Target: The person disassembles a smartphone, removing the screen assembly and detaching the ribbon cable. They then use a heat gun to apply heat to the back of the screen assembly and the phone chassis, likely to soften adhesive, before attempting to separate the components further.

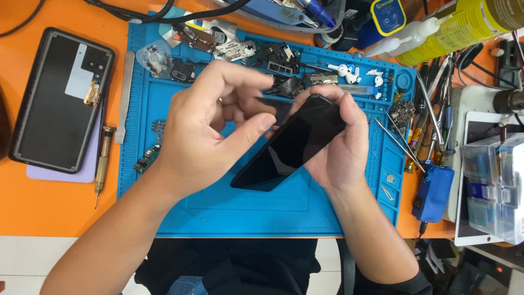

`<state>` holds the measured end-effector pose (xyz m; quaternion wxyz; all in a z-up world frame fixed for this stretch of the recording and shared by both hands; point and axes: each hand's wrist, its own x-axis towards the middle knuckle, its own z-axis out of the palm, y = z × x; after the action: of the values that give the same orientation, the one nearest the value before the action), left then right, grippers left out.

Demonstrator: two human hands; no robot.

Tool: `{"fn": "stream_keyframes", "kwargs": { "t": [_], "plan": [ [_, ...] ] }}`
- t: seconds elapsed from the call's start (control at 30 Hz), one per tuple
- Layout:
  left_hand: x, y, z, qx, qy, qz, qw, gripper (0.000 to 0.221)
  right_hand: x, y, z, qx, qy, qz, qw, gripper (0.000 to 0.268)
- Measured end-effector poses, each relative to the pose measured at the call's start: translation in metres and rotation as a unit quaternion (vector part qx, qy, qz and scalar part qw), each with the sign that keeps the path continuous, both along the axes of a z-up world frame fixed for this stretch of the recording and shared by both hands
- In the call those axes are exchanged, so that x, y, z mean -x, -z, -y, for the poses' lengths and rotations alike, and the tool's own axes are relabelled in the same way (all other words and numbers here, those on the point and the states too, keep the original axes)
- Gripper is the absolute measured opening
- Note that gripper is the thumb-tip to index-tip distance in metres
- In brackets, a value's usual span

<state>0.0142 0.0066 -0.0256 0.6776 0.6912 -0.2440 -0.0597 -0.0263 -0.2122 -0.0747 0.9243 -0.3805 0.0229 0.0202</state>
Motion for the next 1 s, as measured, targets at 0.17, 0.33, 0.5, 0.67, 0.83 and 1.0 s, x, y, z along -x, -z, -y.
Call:
{"fn": "stream_keyframes", "kwargs": {
  "t": [0.17, 0.33, 0.5, 0.67, 0.83, 1.0],
  "plan": [
    [-0.001, -0.003, 0.005, -0.003, -0.004, 0.017, 1.000, 0.018, 0.002, -0.012, -0.007, -0.008, -0.029, -0.005, 1.000, 0.034],
    [0.000, -0.002, 0.007, 0.002, 0.003, 0.008, 1.000, 0.018, 0.002, -0.011, -0.006, -0.013, -0.031, -0.021, 0.999, 0.035],
    [0.000, -0.002, 0.006, -0.009, 0.004, -0.003, 1.000, 0.022, 0.002, -0.008, -0.002, -0.051, -0.047, -0.045, 0.997, 0.038],
    [0.002, 0.005, 0.007, -0.049, -0.019, 0.062, 0.997, 0.018, 0.001, -0.009, -0.005, -0.049, -0.035, -0.019, 0.998, 0.035],
    [0.002, 0.008, 0.009, -0.080, -0.028, 0.114, 0.990, 0.029, -0.001, -0.010, -0.006, -0.013, -0.011, 0.003, 1.000, 0.035],
    [0.003, 0.010, 0.010, -0.096, -0.059, 0.132, 0.985, 0.030, 0.001, -0.008, -0.006, 0.027, 0.000, -0.010, 1.000, 0.037]
  ]
}}
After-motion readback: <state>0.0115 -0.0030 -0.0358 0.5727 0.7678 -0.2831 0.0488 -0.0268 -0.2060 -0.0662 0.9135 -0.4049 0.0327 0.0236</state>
